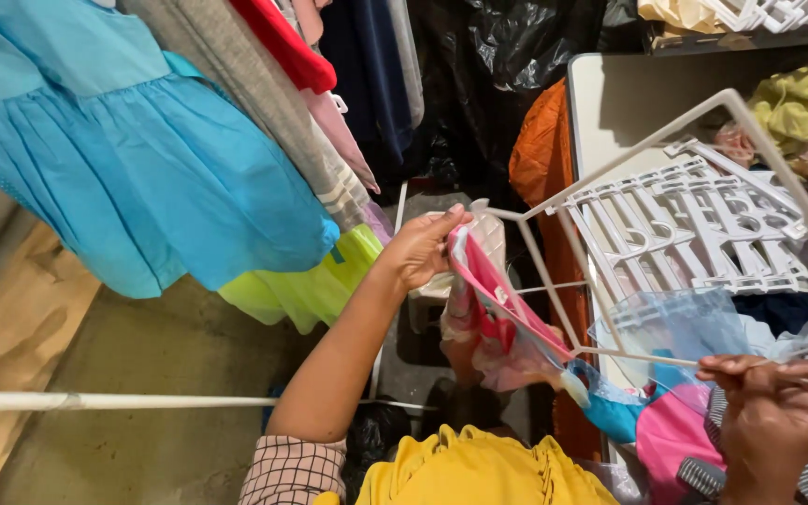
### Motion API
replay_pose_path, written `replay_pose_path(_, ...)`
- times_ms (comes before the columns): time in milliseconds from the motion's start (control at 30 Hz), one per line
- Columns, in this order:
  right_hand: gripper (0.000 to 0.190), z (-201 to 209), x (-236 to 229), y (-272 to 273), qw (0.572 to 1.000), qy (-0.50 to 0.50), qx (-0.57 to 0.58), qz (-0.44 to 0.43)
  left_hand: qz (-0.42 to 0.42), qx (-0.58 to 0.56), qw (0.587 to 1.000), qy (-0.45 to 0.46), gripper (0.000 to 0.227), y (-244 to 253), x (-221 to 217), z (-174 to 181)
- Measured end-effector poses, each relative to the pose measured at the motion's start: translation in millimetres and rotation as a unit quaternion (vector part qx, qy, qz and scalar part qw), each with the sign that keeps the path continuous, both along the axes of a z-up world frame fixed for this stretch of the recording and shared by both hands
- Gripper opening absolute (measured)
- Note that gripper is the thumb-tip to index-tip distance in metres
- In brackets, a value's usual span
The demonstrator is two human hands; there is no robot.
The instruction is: Hanging children's clothes on hangers and organizing them on a clothes rack.
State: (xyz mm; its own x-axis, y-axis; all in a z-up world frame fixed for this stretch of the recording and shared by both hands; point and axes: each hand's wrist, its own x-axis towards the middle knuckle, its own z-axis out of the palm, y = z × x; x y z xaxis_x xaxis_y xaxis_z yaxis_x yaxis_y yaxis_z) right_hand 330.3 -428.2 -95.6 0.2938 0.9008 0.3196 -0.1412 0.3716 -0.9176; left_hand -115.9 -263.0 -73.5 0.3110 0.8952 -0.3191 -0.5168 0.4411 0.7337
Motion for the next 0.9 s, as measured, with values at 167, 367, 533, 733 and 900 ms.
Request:
replay_pose_path(167, 0.021, -8.2, 0.1, -3.9, 0.998, -0.061, 0.001, -0.004, 0.064, -0.017, 0.998, -0.01, 0.046, 20.0, -1.7, -25.9)
replay_pose_path(367, 0.021, -3.5, -7.6, -0.2, 0.997, -0.082, 0.004, 0.004, 0.104, -0.05, 0.993, 0.034, 0.05, 25.1, -2.6, -32.4)
replay_pose_path(533, 0.016, 3.7, -5.4, -2.8, 0.998, -0.062, -0.014, -0.022, 0.049, -0.058, 0.997, -0.001, 0.062, -8.7, -6.6, 16.5)
replay_pose_path(733, 0.019, -14.8, 2.9, 5.3, 0.999, -0.047, 0.005, 0.013, -0.023, 0.073, 0.996, -0.035, 0.052, -22.1, -24.6, 1.7)
replay_pose_path(900, 0.021, -14.2, 3.9, 13.2, 0.999, -0.038, -0.002, -0.009, -0.062, 0.106, 0.992, -0.018, 0.053, -44.6, -37.7, 39.9)
